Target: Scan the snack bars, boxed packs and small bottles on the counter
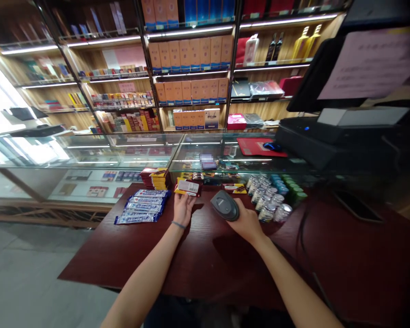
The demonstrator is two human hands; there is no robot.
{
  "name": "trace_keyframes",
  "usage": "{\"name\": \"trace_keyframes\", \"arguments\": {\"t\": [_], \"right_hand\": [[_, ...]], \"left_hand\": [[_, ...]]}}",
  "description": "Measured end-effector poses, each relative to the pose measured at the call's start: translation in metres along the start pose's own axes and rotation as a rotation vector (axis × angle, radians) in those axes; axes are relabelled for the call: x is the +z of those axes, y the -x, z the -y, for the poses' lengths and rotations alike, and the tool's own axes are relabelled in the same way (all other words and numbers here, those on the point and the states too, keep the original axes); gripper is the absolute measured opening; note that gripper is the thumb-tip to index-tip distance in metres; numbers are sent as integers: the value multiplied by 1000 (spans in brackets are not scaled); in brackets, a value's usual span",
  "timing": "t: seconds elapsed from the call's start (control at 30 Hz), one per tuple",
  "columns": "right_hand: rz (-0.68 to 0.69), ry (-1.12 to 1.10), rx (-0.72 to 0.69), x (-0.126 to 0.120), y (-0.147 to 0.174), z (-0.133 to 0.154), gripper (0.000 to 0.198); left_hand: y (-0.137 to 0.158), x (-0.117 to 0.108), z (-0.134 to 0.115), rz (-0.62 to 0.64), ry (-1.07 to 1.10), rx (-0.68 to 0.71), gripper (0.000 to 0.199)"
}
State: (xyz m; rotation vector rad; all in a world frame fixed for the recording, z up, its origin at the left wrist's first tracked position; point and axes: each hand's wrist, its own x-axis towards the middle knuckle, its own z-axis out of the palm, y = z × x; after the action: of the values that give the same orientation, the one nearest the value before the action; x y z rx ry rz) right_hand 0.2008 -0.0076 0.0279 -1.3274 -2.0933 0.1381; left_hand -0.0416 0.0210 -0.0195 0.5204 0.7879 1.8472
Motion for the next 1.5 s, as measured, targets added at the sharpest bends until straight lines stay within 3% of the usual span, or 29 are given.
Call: {"name": "trace_keyframes", "arguments": {"t": [0.27, 0.43, 0.63, 0.77, 0.9, 1.03, 1.17, 1.27, 1.5], "right_hand": [[-258, -137, 149, -41, -12, -23, 44], [-351, -211, 254, -65, -18, -49, 51], [-495, -255, 318, -89, -18, -73, 51], [-541, -272, 361, -101, -14, -86, 49], [-601, -304, 404, -107, -10, -95, 48], [-613, -297, 417, -106, -9, -100, 50], [-601, -276, 444, -104, -10, -100, 56], [-594, -288, 454, -103, -10, -98, 57], [-580, -304, 459, -101, -10, -96, 61]], "left_hand": [[11, 17, -5, 70, -204, 86, 48], [9, 36, -4, 55, -364, 115, 39], [-5, 73, 11, 148, -766, 360, 17], [-7, 95, 32, 203, -1058, 480, 17], [-9, 107, 58, 283, -1241, 577, 17], [-14, 114, 82, 498, -1406, 711, 15], [-18, 119, 99, 680, -1740, 734, 21], [-22, 119, 109, 712, -1851, 710, 27], [-25, 116, 118, 711, -1790, 703, 29]]}}
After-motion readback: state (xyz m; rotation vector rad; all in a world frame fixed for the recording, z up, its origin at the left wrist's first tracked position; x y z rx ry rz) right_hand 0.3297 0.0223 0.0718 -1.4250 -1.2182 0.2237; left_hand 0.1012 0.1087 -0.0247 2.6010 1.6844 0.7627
